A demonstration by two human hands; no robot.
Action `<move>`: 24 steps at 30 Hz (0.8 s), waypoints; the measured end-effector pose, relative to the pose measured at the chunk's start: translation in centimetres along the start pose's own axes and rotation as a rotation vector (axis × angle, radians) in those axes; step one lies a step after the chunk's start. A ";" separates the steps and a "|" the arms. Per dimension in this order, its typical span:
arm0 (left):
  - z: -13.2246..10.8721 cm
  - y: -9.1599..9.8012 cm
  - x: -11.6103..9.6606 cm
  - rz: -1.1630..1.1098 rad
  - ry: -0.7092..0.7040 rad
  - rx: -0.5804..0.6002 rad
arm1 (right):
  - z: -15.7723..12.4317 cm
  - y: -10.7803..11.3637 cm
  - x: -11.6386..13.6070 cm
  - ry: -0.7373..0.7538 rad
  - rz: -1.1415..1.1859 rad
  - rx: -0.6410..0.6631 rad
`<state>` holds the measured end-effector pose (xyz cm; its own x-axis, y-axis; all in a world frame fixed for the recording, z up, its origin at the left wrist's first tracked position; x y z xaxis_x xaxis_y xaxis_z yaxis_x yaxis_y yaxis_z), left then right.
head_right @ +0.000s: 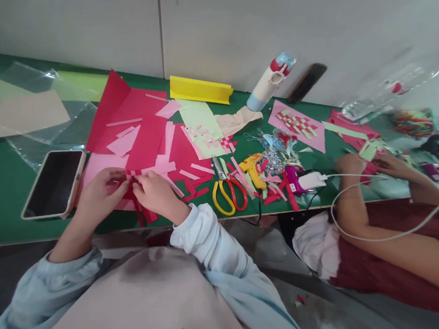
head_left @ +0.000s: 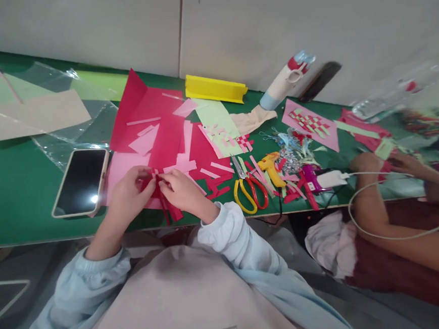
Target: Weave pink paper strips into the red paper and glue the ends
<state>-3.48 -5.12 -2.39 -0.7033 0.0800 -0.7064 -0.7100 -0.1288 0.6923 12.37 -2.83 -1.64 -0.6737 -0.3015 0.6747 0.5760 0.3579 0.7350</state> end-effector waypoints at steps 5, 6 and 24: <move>-0.7 -0.9 -0.6 -0.192 -0.088 -0.023 | 0.7 0.4 -1.1 -0.125 0.346 -0.032; -0.8 -1.0 -0.8 -0.209 -0.105 -0.022 | 0.9 0.5 -1.4 -0.147 0.389 -0.044; 2.7 2.8 -4.8 -0.258 -0.091 0.197 | 0.1 6.5 -0.5 -0.394 1.065 0.227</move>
<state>-2.19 -3.17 3.40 -0.4936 0.1744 -0.8520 -0.8520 0.0998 0.5140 16.41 -0.22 2.75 -0.0174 0.5301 0.8478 0.8692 0.4271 -0.2492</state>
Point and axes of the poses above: each hand's wrist, its own z-axis towards the middle knuckle, its own y-axis out of the back of the hand, x = y × z, the point moved 3 cm from there along z, towards the middle knuckle, and after that the axes turned 6 degrees about -y, right-handed, at the moved point
